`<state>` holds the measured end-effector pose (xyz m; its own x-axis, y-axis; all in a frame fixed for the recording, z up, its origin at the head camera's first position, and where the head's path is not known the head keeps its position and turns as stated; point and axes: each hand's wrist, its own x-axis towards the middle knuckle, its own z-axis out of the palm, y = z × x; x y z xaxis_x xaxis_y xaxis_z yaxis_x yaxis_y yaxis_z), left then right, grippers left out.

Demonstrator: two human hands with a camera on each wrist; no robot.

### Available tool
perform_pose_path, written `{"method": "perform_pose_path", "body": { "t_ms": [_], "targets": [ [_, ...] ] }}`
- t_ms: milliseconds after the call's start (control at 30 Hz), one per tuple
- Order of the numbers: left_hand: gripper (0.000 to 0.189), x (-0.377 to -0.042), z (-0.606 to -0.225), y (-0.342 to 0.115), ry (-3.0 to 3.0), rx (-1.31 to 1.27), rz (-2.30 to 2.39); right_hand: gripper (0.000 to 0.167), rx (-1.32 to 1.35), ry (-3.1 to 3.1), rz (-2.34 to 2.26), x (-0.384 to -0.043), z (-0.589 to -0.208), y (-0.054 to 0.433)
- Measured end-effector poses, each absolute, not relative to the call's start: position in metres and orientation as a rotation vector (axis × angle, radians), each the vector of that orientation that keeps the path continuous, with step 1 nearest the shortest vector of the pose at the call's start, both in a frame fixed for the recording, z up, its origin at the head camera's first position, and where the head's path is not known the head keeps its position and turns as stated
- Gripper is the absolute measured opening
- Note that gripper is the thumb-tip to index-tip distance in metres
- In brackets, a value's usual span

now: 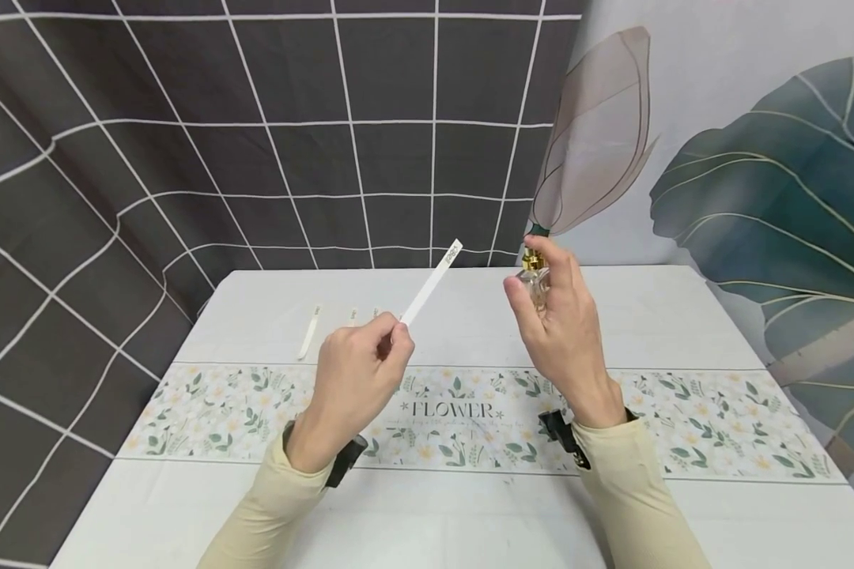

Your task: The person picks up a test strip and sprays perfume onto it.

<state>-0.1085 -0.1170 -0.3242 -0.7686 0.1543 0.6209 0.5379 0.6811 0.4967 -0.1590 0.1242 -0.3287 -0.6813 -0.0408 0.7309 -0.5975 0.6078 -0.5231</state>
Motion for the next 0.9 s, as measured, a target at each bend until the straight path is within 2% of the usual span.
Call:
{"method": "perform_pose_path", "body": {
  "t_ms": [900],
  "targets": [
    [0.028,-0.1042,-0.3246,-0.1164,-2.306,-0.56,-0.905,0.05,0.521,-2.121,1.068,-0.1577,-0.3313,0.1203]
  ]
}}
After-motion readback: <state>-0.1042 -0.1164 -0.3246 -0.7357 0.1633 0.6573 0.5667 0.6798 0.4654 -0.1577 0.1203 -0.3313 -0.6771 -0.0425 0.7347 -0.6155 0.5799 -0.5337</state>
